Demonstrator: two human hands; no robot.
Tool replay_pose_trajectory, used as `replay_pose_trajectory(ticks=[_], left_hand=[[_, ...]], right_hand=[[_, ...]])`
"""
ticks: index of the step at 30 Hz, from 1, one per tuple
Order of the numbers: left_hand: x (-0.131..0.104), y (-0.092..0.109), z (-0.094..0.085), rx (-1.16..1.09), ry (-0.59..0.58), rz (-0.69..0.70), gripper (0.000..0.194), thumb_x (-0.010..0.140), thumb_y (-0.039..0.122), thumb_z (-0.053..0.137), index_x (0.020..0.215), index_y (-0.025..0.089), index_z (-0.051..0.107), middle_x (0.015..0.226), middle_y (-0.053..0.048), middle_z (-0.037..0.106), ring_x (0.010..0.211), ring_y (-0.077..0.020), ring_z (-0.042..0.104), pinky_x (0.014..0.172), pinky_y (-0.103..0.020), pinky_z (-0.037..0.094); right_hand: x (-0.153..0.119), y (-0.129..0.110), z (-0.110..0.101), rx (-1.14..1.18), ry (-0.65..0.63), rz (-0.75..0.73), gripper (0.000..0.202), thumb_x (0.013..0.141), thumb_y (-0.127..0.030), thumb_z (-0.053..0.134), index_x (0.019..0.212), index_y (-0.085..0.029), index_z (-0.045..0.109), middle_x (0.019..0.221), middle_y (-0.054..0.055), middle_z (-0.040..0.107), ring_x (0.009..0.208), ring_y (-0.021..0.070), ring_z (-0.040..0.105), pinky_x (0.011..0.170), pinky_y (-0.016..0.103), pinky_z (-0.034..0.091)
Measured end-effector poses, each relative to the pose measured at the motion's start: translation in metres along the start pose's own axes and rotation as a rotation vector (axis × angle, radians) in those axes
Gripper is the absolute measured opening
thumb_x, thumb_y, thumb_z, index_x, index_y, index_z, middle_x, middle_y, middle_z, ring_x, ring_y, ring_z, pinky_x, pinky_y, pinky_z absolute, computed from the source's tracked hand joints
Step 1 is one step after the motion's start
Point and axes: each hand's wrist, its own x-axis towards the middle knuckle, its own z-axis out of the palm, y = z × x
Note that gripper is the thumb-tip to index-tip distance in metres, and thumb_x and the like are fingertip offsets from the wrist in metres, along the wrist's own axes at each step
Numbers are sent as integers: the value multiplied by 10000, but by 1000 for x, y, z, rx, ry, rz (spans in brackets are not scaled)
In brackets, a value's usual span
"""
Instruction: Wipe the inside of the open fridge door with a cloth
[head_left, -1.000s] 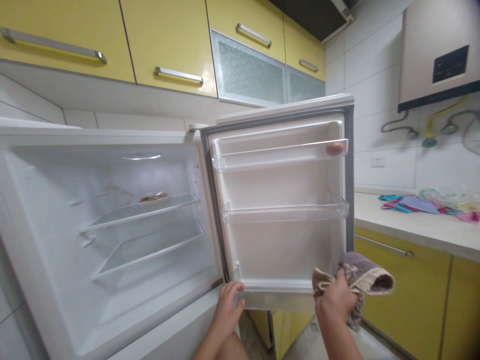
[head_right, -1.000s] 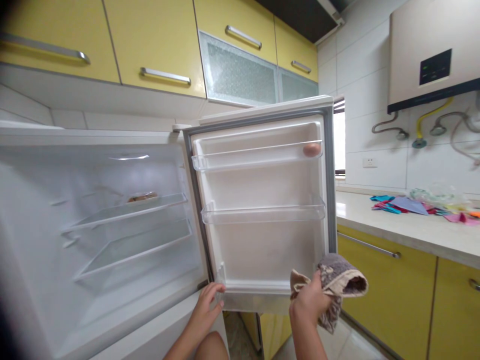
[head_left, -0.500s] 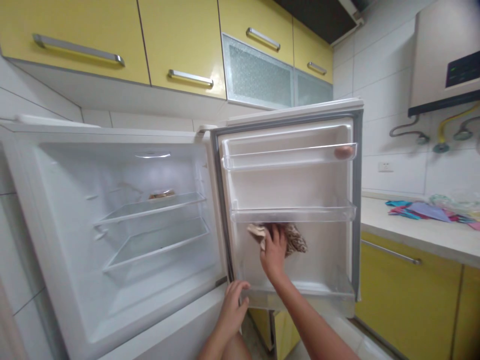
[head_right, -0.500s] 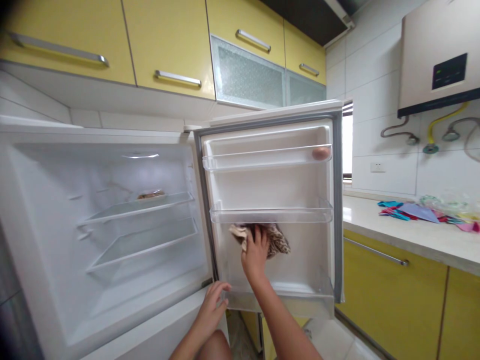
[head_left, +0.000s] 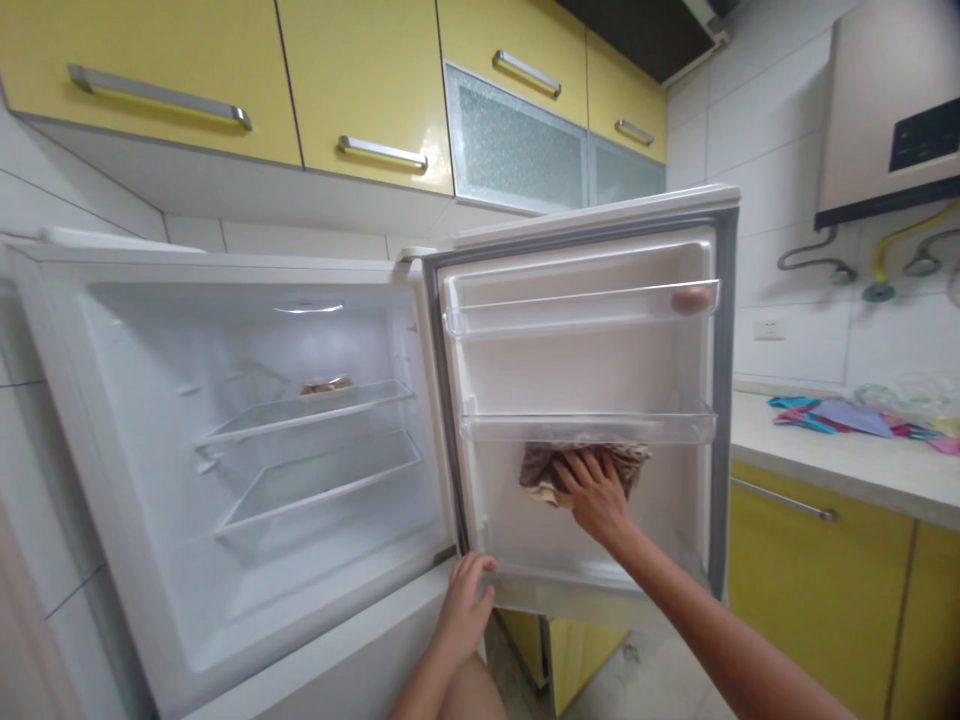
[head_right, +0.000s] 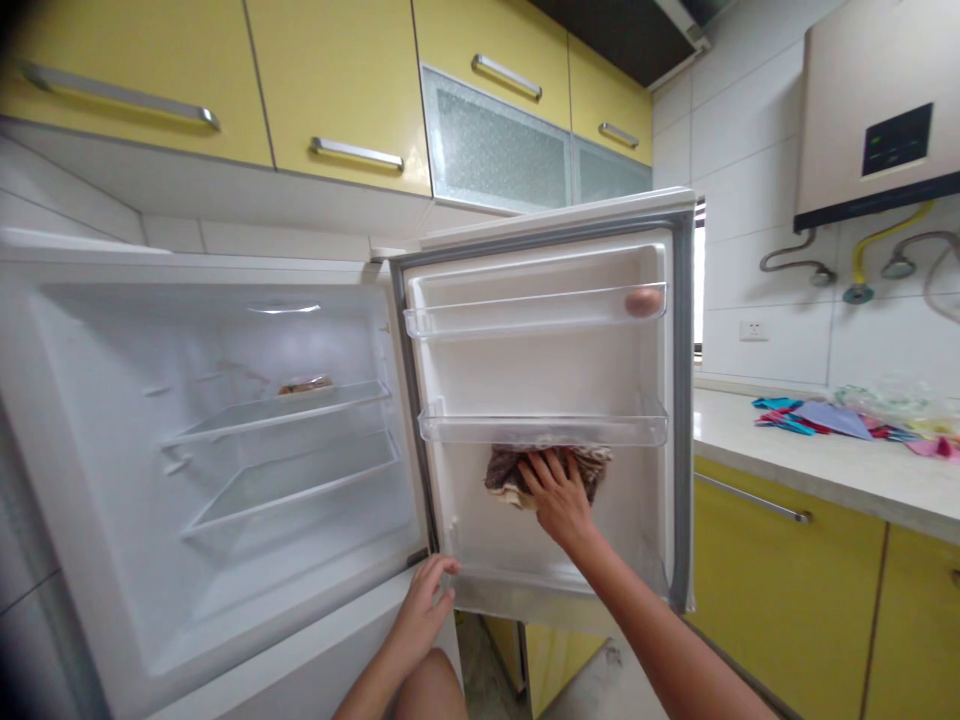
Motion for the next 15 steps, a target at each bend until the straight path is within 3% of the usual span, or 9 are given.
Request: replay_pose_trajectory(ticks=[3, 6, 9, 12, 15], left_hand=[[-1, -1, -2, -9, 8, 3, 332, 709, 183, 479, 1007, 214, 622, 1140, -110, 643, 1178, -278, 548, 1042, -466, 429], [-1, -3, -1, -23, 15, 10, 334, 710, 172, 478, 1007, 222, 624, 1143, -99, 644, 1177, -268, 549, 1039, -461, 436], [0, -5, 1, -23, 23, 13, 331, 714, 175, 484, 1007, 228, 627, 1131, -92, 649, 1169, -264, 555, 1033, -455, 444], [1, -4, 3, -17, 29, 30, 333, 709, 173, 487, 1004, 232, 629, 1116, -88, 657, 1153, -260, 565, 1042, -452, 439], [2, -1, 4, -5, 35, 54, 309, 706, 177, 492, 977, 234, 629, 1101, -87, 664, 1142, -261, 571, 1062, -458, 421]], right_hand=[[-26, 16, -6, -79, 107, 297, 562, 734, -126, 555, 1292, -188, 580, 1338, 168, 539, 1315, 351, 399, 1138, 575, 289], [-38, 21, -11, -5, 229, 565, 595, 742, -202, 547, 1333, -149, 498, 1330, 190, 469, 1293, 353, 392, 1074, 532, 381], [-36, 10, -15, 254, 345, 868, 690, 754, -277, 534, 1415, -135, 397, 1421, 218, 399, 1379, 393, 309, 1111, 583, 327], [-23, -8, -12, 638, 444, 1295, 764, 700, -311, 618, 1412, -125, 411, 1477, 248, 370, 1439, 419, 244, 1184, 584, 203], [-4, -26, 2, 851, 477, 1610, 781, 680, -321, 681, 1386, -126, 409, 1432, 267, 429, 1400, 404, 336, 1169, 568, 258]])
